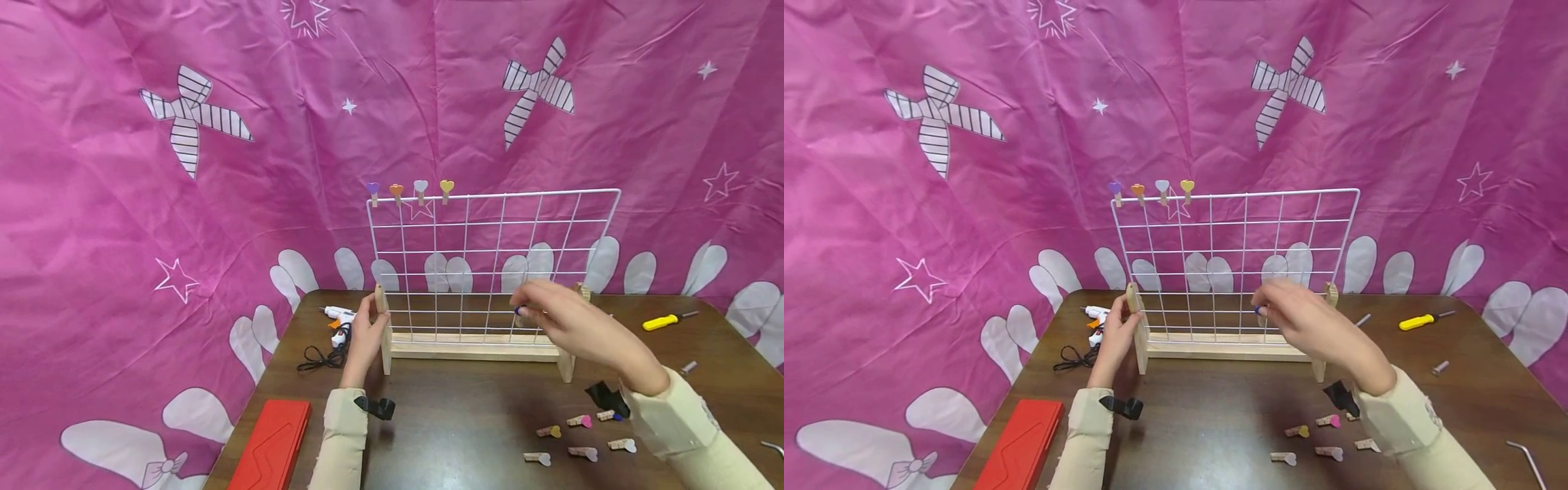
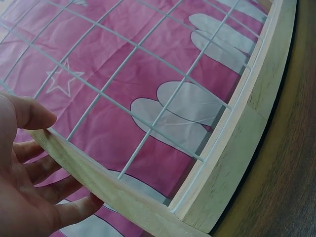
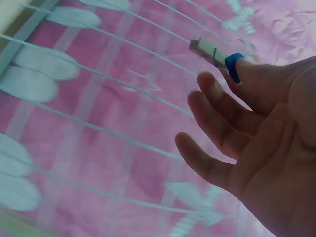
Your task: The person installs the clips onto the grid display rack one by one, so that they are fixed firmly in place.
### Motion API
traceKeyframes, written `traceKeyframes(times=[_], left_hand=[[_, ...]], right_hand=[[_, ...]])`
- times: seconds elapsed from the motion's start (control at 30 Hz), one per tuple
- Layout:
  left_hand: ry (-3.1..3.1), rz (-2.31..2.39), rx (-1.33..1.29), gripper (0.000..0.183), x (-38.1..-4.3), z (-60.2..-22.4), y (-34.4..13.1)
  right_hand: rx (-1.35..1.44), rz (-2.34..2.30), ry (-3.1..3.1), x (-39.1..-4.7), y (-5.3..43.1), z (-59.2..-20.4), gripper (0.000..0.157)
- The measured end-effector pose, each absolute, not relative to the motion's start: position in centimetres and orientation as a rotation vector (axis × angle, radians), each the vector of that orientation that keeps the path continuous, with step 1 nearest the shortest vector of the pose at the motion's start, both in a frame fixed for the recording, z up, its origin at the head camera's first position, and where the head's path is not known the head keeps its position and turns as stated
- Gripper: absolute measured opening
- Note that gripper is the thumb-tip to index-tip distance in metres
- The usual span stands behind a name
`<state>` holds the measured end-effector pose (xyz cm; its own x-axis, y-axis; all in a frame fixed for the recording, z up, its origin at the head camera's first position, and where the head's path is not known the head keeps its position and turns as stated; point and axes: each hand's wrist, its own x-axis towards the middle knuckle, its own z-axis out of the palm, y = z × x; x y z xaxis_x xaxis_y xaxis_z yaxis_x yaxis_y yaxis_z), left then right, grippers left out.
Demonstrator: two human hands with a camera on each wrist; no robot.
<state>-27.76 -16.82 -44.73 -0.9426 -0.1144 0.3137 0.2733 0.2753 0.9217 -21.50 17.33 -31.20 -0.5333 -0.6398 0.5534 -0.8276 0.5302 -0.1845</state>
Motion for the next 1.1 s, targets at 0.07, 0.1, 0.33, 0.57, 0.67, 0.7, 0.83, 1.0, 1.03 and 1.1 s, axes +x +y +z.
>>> traceKeyframes(times=[0.07,0.1,0.33,0.57,0.67,0.7,0.83,1.0,1.03,1.1], left_hand=[[-2.228,-1.705,-0.147,0.042,-27.8,-44.9,-16.8],[-2.223,-1.703,-0.148,0.041,-27.8,-45.0,-16.8],[-2.205,-1.679,-0.155,0.040,-27.7,-45.1,-16.8],[-2.232,-1.676,-0.140,0.040,-27.7,-44.9,-16.8],[-2.223,-1.667,-0.150,0.041,-27.6,-44.9,-16.8],[-2.216,-1.667,-0.150,0.040,-27.7,-44.9,-16.8],[-2.199,-1.669,-0.158,0.040,-27.7,-44.9,-16.7],[-2.208,-1.673,-0.156,0.041,-27.5,-44.9,-16.6],[-2.210,-1.672,-0.156,0.041,-27.5,-44.9,-16.6],[-2.208,-1.671,-0.154,0.042,-27.4,-44.8,-16.8]], right_hand=[[1.197,0.568,-2.289,-21.8,16.8,-29.1,0.027],[1.199,0.564,-2.251,-22.0,16.6,-28.1,0.027],[1.146,0.617,-2.090,-24.6,14.4,-22.3,0.020],[1.084,0.634,-2.031,-27.0,12.1,-18.3,0.013],[1.055,0.646,-2.030,-27.8,11.3,-17.3,0.012],[1.052,0.648,-2.032,-28.1,11.1,-17.1,0.012],[1.029,0.645,-2.081,-29.0,10.5,-17.0,0.010],[0.980,0.636,-2.157,-29.8,10.5,-17.9,0.006],[0.973,0.635,-2.166,-29.9,10.5,-18.1,0.005],[0.958,0.640,-2.181,-29.9,10.5,-18.4,0.003]])
